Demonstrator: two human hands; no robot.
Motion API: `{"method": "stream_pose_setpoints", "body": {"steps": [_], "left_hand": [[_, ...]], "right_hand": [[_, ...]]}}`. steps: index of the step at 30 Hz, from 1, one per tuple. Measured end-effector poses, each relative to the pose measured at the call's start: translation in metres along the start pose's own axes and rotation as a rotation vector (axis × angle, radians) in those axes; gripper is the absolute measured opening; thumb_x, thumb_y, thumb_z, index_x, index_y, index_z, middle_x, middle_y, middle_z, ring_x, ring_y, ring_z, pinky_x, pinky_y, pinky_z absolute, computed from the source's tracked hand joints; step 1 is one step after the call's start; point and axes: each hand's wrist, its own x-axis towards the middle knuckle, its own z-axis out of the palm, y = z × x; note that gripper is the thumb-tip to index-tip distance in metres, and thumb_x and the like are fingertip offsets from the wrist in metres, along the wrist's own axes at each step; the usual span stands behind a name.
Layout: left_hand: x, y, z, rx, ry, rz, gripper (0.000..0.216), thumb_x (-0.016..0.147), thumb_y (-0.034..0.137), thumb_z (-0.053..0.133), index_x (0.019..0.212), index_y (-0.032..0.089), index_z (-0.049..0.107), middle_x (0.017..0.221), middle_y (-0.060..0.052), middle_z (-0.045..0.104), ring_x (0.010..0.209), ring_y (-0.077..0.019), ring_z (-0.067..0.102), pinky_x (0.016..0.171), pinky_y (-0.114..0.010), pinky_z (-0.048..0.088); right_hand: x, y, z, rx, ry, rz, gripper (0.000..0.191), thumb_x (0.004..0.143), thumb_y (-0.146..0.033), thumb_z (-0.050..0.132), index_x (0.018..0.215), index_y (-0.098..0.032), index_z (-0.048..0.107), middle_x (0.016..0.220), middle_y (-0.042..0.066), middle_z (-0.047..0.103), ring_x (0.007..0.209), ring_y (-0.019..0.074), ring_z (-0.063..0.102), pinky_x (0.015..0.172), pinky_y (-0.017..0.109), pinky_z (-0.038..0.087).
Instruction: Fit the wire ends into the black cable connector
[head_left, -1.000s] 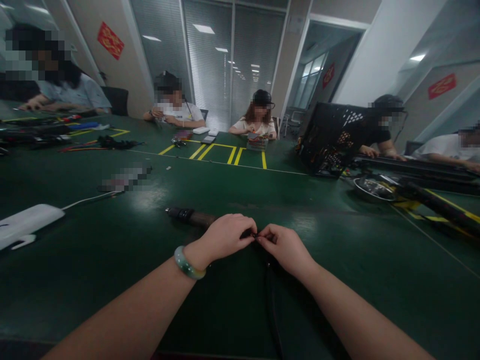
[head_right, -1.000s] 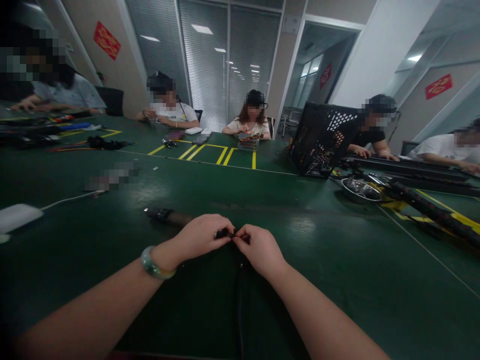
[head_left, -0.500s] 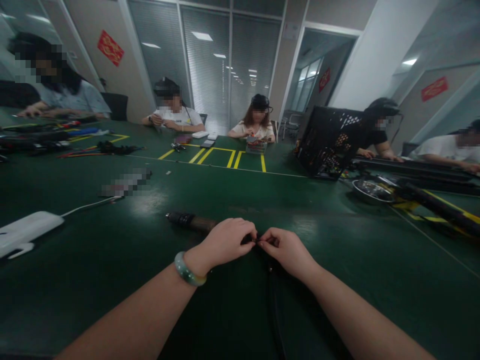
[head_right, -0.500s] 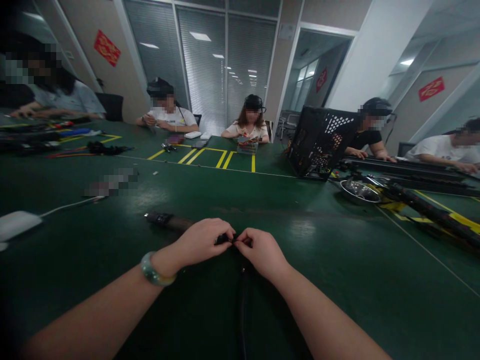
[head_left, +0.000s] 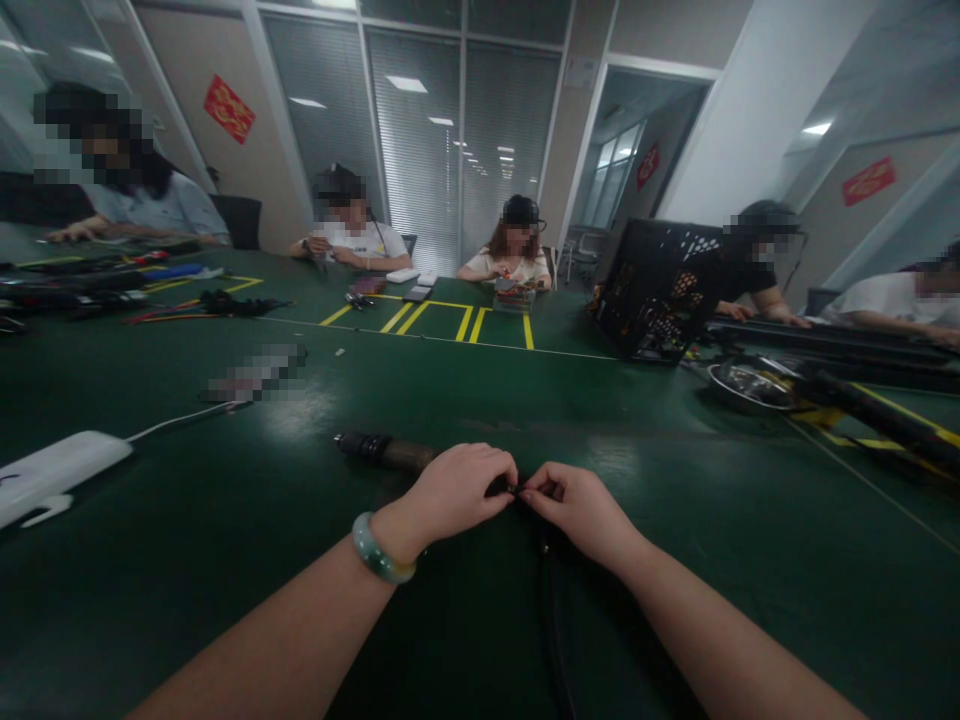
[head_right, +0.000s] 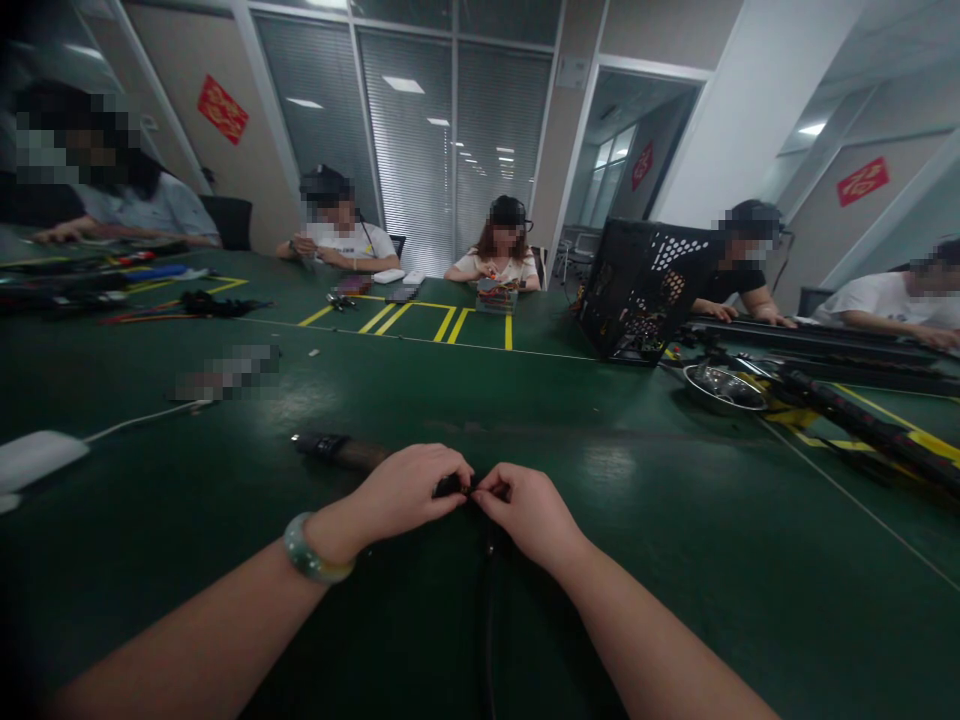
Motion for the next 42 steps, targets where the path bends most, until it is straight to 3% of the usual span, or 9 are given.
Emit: {"method": "stream_pose_setpoints", "body": {"steps": [5,20,29,38,42], "left_hand": [[-0.0010,0.0010,-0.0023,-0.014,0.003,0.008,0.018,0.081,0.020,0.060,0.098,0.024,0.059,0.095,0.000,0.063,0.092,-0.0189,0.057,0.083,-0.033,0.043],[-0.0012,0.0025,-0.0030,-0.004,0.010,-0.024,0.014,0.086,0.029,0.058,0.099,0.024,0.058,0.093,-0.001,0.062,0.088,-0.0185,0.057,0.077,-0.032,0.044],[-0.0006,0.0016,-0.0039,-0.049,0.009,0.033,0.009,0.086,0.026,0.058,0.094,0.023,0.061,0.093,0.000,0.064,0.092,-0.0185,0.057,0.084,-0.034,0.044],[-0.0006,0.0004,-0.0011,-0.035,0.014,-0.023,0.020,0.081,0.029,0.065,0.100,0.024,0.058,0.095,-0.001,0.063,0.089,-0.0200,0.058,0.079,-0.034,0.046],[-0.0017,0.0012,-0.0021,-0.060,0.033,-0.019,0.019,0.081,0.029,0.064,0.098,0.023,0.057,0.102,-0.002,0.063,0.095,-0.0208,0.058,0.084,-0.036,0.046]], "right_hand": [[0.0005,0.0035,0.0011,0.022,-0.007,0.003,0.012,0.087,-0.030,0.060,0.088,-0.020,0.067,0.078,-0.001,0.066,0.067,0.0129,0.059,0.055,0.020,0.039],[0.0005,0.0043,0.0013,-0.013,0.006,-0.016,0.008,0.086,-0.027,0.061,0.085,-0.021,0.067,0.077,-0.003,0.066,0.066,0.0122,0.058,0.055,0.020,0.038],[0.0000,0.0016,0.0017,-0.021,0.016,-0.028,0.007,0.086,-0.026,0.061,0.086,-0.022,0.067,0.079,-0.003,0.066,0.068,0.0127,0.059,0.057,0.021,0.039],[0.0021,0.0019,0.0020,-0.001,0.011,-0.015,0.008,0.086,-0.025,0.060,0.084,-0.020,0.066,0.077,-0.003,0.066,0.066,0.0116,0.058,0.056,0.020,0.038],[0.0012,0.0030,0.0030,-0.001,0.013,-0.009,0.007,0.086,-0.026,0.061,0.084,-0.021,0.066,0.074,-0.004,0.065,0.064,0.0111,0.057,0.054,0.019,0.038]]}}
